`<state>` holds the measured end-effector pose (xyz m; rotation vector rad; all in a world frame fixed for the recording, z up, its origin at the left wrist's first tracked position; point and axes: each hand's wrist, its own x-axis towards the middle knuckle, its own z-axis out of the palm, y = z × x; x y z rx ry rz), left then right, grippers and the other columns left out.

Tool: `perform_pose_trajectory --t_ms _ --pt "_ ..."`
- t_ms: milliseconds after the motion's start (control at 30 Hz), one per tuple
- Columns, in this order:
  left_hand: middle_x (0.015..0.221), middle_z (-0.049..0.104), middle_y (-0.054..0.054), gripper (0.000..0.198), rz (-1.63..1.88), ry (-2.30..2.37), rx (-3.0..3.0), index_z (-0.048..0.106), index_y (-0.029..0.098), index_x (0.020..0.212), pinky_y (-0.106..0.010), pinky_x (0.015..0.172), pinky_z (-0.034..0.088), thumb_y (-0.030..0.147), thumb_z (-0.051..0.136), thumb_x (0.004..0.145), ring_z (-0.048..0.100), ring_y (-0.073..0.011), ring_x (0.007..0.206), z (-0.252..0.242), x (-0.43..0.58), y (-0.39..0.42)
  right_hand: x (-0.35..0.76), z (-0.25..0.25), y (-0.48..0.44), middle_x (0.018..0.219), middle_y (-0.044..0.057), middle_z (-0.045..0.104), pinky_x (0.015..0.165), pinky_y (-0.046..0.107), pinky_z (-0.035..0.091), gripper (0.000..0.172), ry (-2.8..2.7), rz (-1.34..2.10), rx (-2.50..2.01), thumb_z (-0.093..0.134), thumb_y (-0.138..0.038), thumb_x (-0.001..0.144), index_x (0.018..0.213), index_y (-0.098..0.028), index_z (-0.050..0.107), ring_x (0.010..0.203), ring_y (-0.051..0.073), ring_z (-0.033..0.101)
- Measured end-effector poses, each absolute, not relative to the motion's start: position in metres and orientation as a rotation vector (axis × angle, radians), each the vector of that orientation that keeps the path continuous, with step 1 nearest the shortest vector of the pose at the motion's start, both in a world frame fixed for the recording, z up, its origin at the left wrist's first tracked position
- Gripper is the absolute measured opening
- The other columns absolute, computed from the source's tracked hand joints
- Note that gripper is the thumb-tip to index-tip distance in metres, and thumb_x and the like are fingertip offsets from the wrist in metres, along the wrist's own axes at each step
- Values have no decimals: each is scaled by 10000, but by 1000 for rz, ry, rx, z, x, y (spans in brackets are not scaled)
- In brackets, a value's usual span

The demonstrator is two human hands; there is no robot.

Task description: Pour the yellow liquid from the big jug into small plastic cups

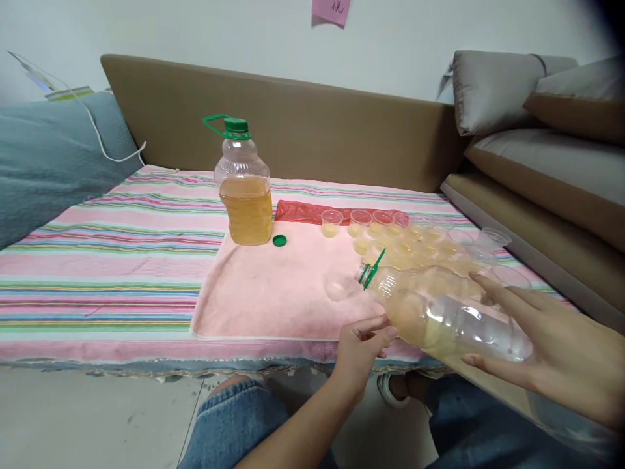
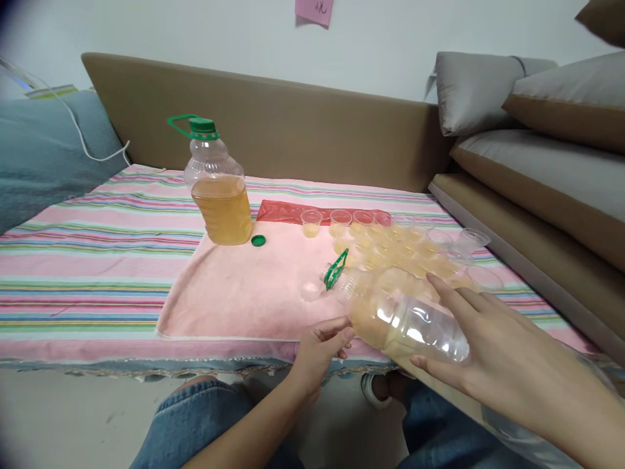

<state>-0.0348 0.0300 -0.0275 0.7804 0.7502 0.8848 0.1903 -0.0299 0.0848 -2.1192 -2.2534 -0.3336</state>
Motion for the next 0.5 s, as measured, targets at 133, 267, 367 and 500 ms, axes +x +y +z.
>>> perform_pose_trajectory --t_ms 133,267,367,500 --pt "616 647 -27 569 856 770 745 785 154 953 -233 512 380 527 834 527 468 -86 528 -28 -35 30 186 88 -28 1409 140 548 828 593 559 1073 -2241 -319 -2069 591 -737 673 1540 -261 175 1109 494 603" --pt "504 556 18 644 847 771 724 772 123 992 -238 504 363 540 841 506 435 -71 469 -24 -37 31 183 93 -27 1405 147 550 805 551 574 1061 -2269 -303 -2076 591 -730 696 1543 -262 156 1135 458 604" --pt "461 513 39 649 850 768 727 771 117 992 -241 502 349 547 837 510 414 -66 444 -21 -38 31 182 96 -25 1365 155 578 781 502 580 1068 -2286 -299 -2119 574 -755 701 1542 -256 144 1122 407 627" --pt "471 521 40 617 862 764 721 778 128 964 -238 499 339 542 839 511 408 -60 435 -20 -37 31 182 98 -22 1310 176 607 809 500 565 1089 -2319 -349 -2110 557 -786 687 1536 -225 168 1107 397 633"
